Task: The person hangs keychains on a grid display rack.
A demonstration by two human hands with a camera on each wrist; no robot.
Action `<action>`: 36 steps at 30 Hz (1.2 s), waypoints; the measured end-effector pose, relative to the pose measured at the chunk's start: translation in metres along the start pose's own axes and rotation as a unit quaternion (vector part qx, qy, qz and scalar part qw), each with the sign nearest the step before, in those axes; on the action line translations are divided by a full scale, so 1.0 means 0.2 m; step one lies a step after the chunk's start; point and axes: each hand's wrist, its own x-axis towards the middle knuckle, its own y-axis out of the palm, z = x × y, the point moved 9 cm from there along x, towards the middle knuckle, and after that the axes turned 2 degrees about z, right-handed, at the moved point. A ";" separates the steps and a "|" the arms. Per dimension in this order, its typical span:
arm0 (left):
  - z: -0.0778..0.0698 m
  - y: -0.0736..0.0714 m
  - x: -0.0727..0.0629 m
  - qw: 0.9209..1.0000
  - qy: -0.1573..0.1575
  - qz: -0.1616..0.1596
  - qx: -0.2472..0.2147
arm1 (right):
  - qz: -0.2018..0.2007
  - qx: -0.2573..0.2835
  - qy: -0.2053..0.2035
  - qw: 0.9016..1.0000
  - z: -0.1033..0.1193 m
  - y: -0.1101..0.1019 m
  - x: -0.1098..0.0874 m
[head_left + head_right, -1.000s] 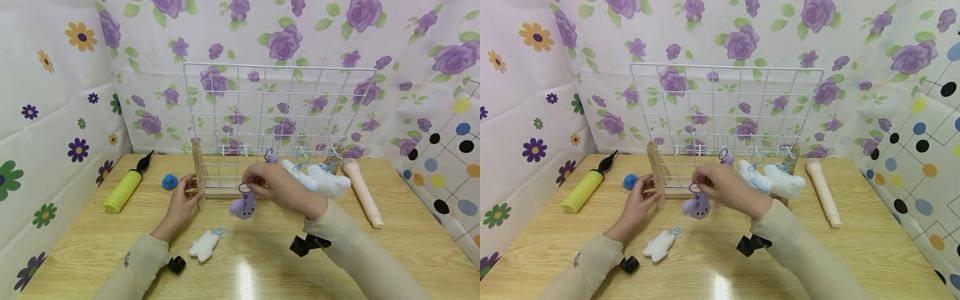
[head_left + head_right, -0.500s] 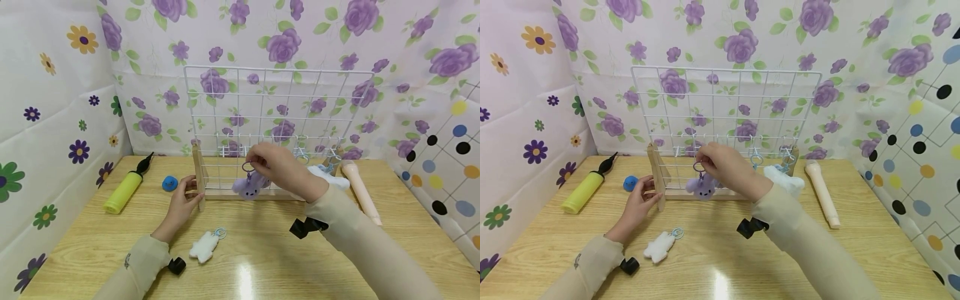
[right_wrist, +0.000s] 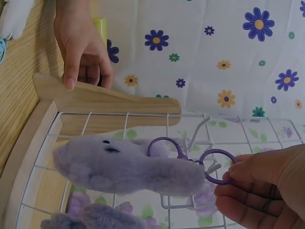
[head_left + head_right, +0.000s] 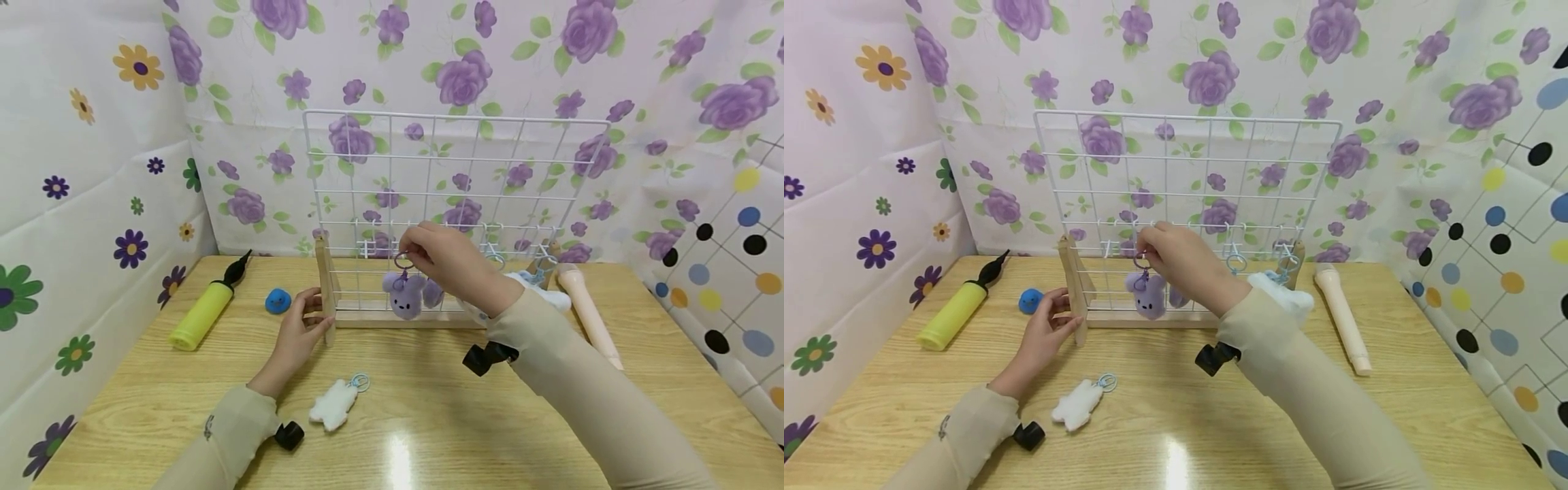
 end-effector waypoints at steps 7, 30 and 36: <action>0.00 0.01 -0.01 1.000 -0.009 0.002 -0.006 | 0.035 -0.021 0.016 0.999 -0.03 0.04 0.02; 0.01 0.00 -0.01 1.000 0.000 0.000 -0.006 | 0.034 -0.028 0.022 0.999 -0.05 0.08 0.05; 0.00 0.00 0.00 1.000 0.003 -0.002 -0.004 | 0.010 -0.005 0.025 1.000 -0.04 0.04 0.03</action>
